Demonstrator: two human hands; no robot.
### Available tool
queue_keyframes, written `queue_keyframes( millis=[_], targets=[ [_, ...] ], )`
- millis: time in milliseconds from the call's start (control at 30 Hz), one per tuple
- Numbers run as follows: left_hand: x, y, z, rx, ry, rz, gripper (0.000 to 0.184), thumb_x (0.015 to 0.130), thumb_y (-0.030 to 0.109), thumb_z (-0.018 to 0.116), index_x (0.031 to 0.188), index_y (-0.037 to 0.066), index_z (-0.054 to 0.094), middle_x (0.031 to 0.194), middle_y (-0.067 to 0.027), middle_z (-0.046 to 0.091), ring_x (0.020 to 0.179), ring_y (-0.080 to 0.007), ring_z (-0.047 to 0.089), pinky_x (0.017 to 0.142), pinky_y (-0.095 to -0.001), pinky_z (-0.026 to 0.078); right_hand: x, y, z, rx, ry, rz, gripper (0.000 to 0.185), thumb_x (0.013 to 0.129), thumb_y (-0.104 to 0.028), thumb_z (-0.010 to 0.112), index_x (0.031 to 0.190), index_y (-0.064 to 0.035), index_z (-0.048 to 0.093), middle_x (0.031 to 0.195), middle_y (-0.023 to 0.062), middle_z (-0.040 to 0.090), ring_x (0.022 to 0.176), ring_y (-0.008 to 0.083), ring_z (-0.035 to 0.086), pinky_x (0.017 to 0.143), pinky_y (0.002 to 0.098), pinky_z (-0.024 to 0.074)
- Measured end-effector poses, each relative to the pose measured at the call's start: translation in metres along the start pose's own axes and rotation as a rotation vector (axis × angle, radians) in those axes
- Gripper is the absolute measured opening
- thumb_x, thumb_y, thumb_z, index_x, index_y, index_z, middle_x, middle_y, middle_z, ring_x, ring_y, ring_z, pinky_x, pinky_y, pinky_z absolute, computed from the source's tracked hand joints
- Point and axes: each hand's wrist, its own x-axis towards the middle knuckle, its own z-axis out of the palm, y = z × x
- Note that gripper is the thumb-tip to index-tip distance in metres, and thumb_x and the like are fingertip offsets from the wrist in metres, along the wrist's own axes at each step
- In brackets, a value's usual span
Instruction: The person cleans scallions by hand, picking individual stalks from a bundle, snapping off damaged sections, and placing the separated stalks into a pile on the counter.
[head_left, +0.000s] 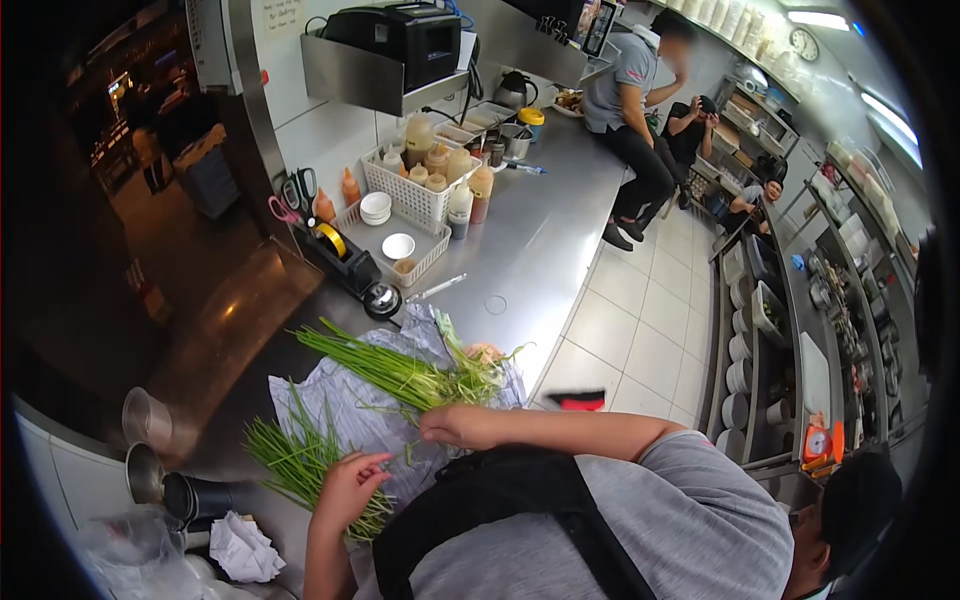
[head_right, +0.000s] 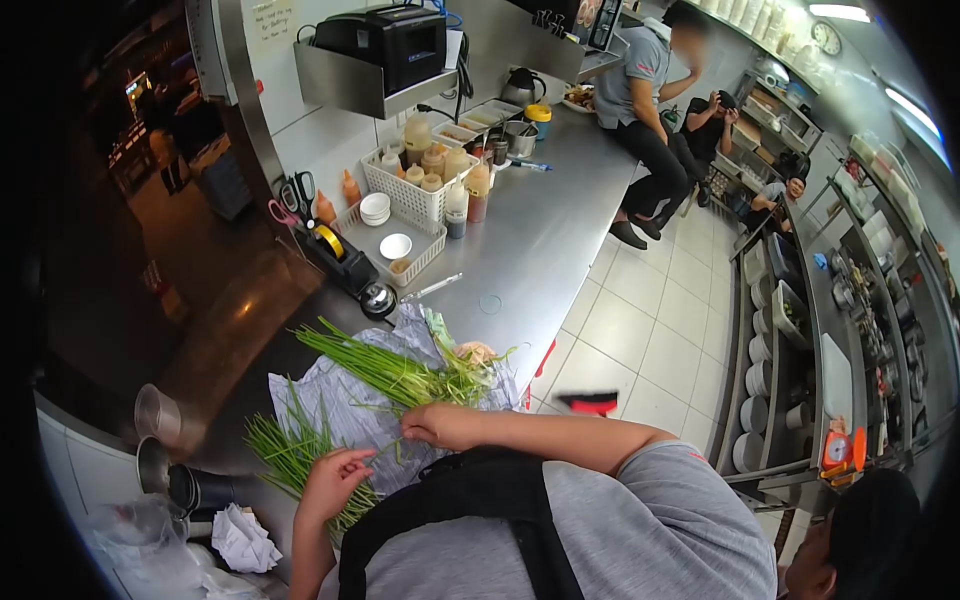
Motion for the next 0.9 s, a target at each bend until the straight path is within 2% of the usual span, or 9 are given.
queue_keyframes(
  millis=[33,200,300,333,400,500,667,767,900],
  targets=[
    [0.001,-0.004,0.001,-0.042,-0.023,0.000,0.026,0.079,0.000,0.068,0.104,0.004,0.068,0.080,-0.0042,0.058,0.068,-0.0103,0.057,0.064,-0.0231,0.048,0.000,0.000,0.001,0.324,0.010,0.065,0.021,0.097,-0.023,0.048,0.090,-0.0069,0.059,0.087,0.0092,0.060,0.080,0.0238,0.058,0.072,0.0360,0.0441],
    [-0.001,-0.009,-0.003,0.003,-0.020,0.033,0.026,0.078,0.000,0.069,0.103,0.002,0.066,0.080,-0.0043,0.057,0.068,-0.0097,0.055,0.063,-0.0223,0.047,0.006,0.008,-0.001,0.542,0.489,0.199,0.019,0.096,-0.021,0.049,0.092,-0.0036,0.056,0.083,0.0105,0.058,0.077,0.0250,0.058,0.070,0.0344,0.0454],
    [-0.009,-0.033,-0.019,-0.107,0.255,-0.101,0.038,0.080,-0.004,0.064,0.117,0.003,0.057,0.071,-0.0011,0.052,0.065,-0.0065,0.051,0.059,-0.0231,0.043,-0.002,0.031,-0.019,-0.546,0.447,0.031,0.016,0.082,-0.015,0.060,0.096,-0.0071,0.057,0.087,0.0060,0.058,0.086,0.0226,0.059,0.074,0.0380,0.0455],
    [-0.015,-0.038,-0.025,-0.084,0.227,-0.081,0.038,0.080,-0.004,0.064,0.117,0.003,0.057,0.071,-0.0011,0.052,0.065,-0.0065,0.051,0.059,-0.0231,0.043,-0.007,0.039,-0.021,-0.549,0.483,0.054,0.016,0.082,-0.015,0.060,0.096,-0.0071,0.057,0.087,0.0060,0.058,0.086,0.0226,0.059,0.074,0.0380,0.0455],
    [-0.029,-0.056,-0.040,0.318,0.531,-0.216,0.040,0.079,-0.002,0.064,0.117,0.004,0.057,0.064,-0.0035,0.051,0.059,-0.0106,0.050,0.056,-0.0282,0.043,-0.014,0.052,-0.020,-0.788,0.360,0.172,0.021,0.077,-0.013,0.062,0.096,-0.0085,0.058,0.090,0.0048,0.057,0.094,0.0214,0.057,0.078,0.0394,0.0451],
    [-0.037,-0.074,-0.039,0.491,0.531,-0.255,0.038,0.078,0.005,0.067,0.114,0.005,0.058,0.056,-0.0072,0.048,0.055,-0.0207,0.051,0.056,-0.0363,0.043,-0.012,0.049,-0.026,-0.725,0.281,0.239,0.018,0.075,-0.012,0.060,0.092,-0.0081,0.062,0.096,0.0060,0.058,0.099,0.0225,0.055,0.078,0.0385,0.0448],
    [-0.034,-0.063,-0.037,0.686,0.479,-0.358,0.033,0.079,0.013,0.069,0.110,0.006,0.059,0.057,-0.0083,0.049,0.057,-0.0262,0.054,0.059,-0.0393,0.042,0.007,0.039,-0.024,-0.747,0.200,0.310,0.012,0.075,-0.013,0.058,0.081,-0.0084,0.068,0.101,0.0063,0.059,0.100,0.0221,0.055,0.079,0.0389,0.0442],
    [-0.022,-0.038,-0.039,0.752,0.524,-0.429,0.030,0.080,0.013,0.069,0.107,0.006,0.059,0.056,-0.0078,0.048,0.055,-0.0257,0.052,0.056,-0.0386,0.041,0.025,0.018,-0.020,-0.724,0.287,0.195,0.013,0.074,-0.014,0.057,0.078,-0.0083,0.068,0.098,0.0063,0.061,0.099,0.0221,0.056,0.078,0.0390,0.0440],
    [0.010,-0.025,-0.028,0.615,0.517,-0.128,0.027,0.077,0.013,0.070,0.102,0.007,0.061,0.061,-0.0090,0.053,0.057,-0.0250,0.052,0.055,-0.0398,0.041,0.059,0.031,0.014,-0.725,0.214,0.118,0.013,0.077,-0.016,0.055,0.082,-0.0089,0.065,0.084,0.0037,0.062,0.088,0.0207,0.059,0.077,0.0345,0.0449]
  ],
)
